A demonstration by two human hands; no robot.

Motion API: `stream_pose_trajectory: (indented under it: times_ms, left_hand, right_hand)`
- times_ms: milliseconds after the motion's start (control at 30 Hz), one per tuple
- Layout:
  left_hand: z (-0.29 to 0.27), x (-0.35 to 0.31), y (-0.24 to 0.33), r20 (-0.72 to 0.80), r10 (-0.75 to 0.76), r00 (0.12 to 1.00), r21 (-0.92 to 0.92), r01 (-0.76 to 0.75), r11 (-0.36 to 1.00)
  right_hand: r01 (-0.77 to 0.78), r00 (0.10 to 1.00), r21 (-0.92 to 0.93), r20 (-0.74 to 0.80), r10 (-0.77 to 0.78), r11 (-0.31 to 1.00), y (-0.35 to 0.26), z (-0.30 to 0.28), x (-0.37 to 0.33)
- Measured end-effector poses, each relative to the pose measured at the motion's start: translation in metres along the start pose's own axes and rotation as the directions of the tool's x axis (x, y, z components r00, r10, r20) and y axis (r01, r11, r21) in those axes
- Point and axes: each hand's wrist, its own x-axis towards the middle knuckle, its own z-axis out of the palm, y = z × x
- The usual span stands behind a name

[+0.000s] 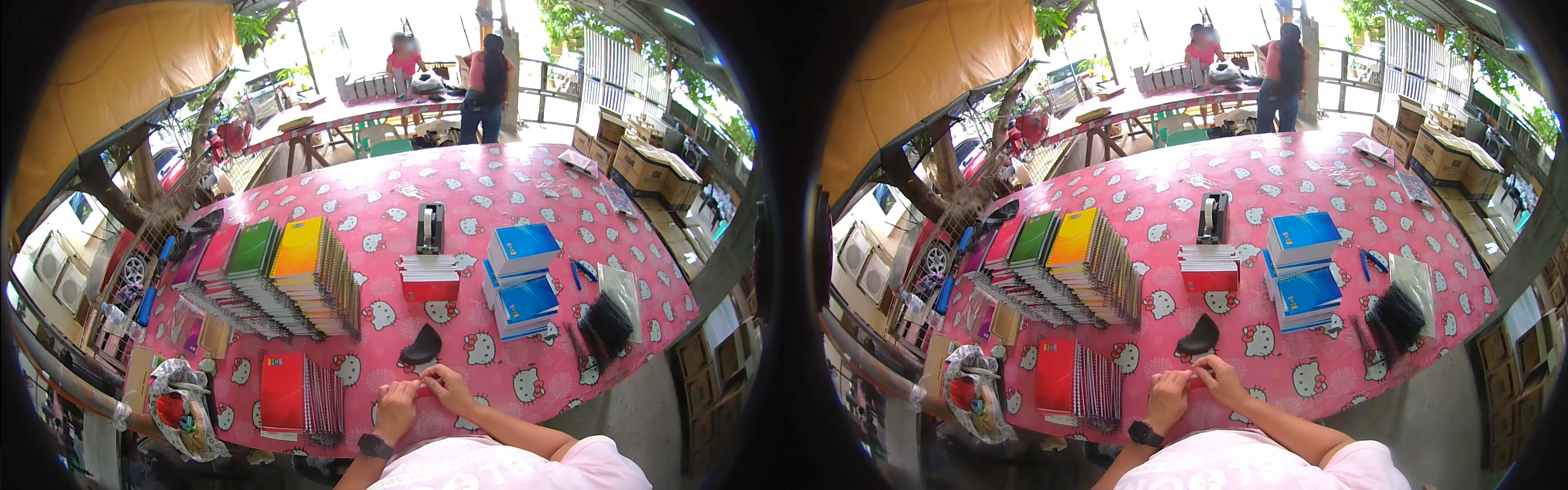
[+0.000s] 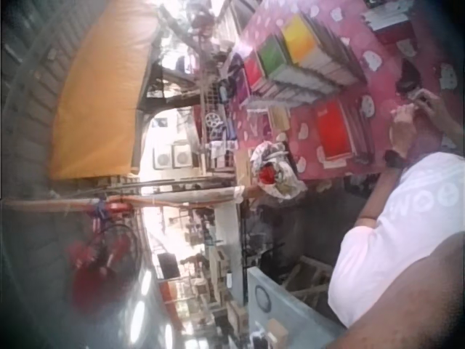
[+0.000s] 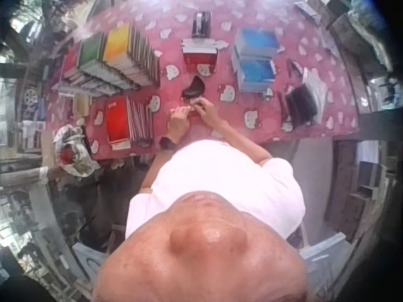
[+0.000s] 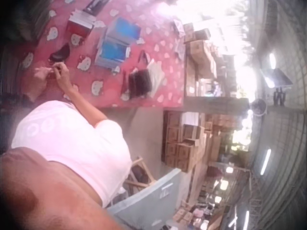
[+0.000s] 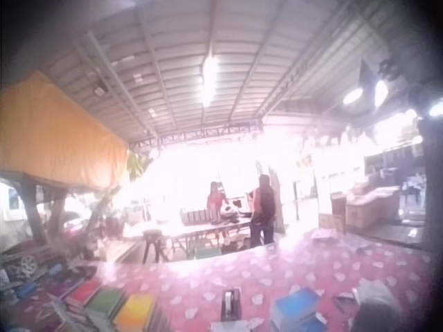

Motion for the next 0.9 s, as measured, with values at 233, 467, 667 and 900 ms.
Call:
stream_pose_trajectory:
  times_ms: [233,467,667,900]
  left_hand:
    - [0.001,-0.005,0.007,-0.052,-0.007,0.999,-0.015,0.006,1.000]
    - [0.005,-0.008,0.012,-0.102,0.054,0.993,0.017,-0.052,0.998]
    - [0.001,-0.010,0.013,-0.096,0.060,0.994,0.001,-0.061,0.998]
    - [0.005,-0.018,0.009,-0.088,0.046,0.995,-0.007,-0.046,0.999]
  right_hand:
    - [0.367,0.885,-0.275,-0.191,-0.424,0.889,-0.016,-0.046,-0.004]
    - [-0.243,0.644,-0.689,-0.641,-0.417,0.683,0.039,-0.235,-0.025]
    - [-0.633,0.709,-0.742,-0.670,-0.221,0.219,0.083,-0.276,-0.042]
    - [-0.581,0.726,-0.760,-0.646,-0.236,0.292,0.084,-0.296,-0.032]
